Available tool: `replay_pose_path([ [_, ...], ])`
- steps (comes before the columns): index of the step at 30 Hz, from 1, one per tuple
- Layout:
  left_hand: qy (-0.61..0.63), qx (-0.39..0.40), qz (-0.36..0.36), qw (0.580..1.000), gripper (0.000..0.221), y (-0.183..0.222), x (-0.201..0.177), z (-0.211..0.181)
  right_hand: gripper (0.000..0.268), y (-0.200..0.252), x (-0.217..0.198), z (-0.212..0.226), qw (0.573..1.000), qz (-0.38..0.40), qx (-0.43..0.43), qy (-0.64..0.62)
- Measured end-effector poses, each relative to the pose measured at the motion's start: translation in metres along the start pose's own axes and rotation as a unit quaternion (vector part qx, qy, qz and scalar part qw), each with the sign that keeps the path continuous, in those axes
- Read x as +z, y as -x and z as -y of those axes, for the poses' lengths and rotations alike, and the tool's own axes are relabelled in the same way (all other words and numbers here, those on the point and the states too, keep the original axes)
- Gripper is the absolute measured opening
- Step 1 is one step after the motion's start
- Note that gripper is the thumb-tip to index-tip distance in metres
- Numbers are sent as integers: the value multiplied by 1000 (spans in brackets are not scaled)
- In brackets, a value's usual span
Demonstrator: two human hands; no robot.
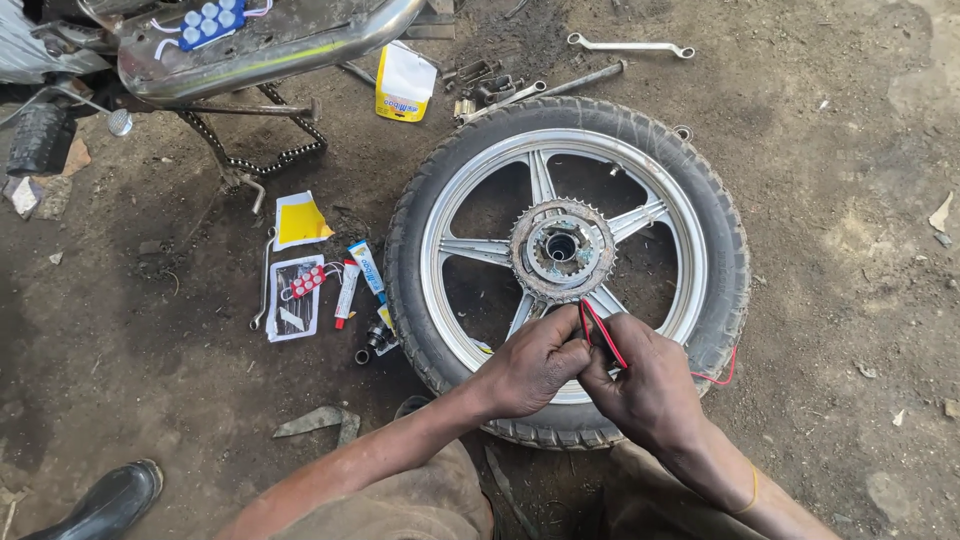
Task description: Preparing and attaching electrical wiring and LED strips to the spokes of a motorcycle wheel using pliers.
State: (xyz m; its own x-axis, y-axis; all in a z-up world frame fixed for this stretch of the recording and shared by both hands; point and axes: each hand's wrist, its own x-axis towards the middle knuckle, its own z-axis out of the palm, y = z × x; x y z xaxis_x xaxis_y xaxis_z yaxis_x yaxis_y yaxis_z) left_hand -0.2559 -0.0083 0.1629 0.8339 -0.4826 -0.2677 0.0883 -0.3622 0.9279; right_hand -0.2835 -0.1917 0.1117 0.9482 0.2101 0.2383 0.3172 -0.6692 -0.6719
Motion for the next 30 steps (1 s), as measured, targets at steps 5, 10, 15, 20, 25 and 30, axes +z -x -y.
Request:
replay_pose_path([
  [5, 0, -30, 48, 998, 20, -2, -4, -8, 22, 7, 4, 2, 999, 8, 21, 35],
  [10, 111, -92, 120, 982, 7, -4, -6, -3, 17, 11, 6, 2, 998, 16, 34, 55],
  [15, 241, -85, 176, 951, 13, -11, -8, 16, 15, 5, -2, 11, 998, 31, 52, 15],
  [20, 318, -105, 163, 928, 12, -11, -9, 20, 15, 3, -11, 8, 994, 61, 81, -39],
  [25, 200, -40, 135, 970, 9, -13, -8, 29, 16, 4, -12, 5, 994, 66, 74, -44],
  [30, -10, 27, 29, 999, 10, -4, -11, 3, 17, 0, -16, 8, 991, 47, 100, -75],
])
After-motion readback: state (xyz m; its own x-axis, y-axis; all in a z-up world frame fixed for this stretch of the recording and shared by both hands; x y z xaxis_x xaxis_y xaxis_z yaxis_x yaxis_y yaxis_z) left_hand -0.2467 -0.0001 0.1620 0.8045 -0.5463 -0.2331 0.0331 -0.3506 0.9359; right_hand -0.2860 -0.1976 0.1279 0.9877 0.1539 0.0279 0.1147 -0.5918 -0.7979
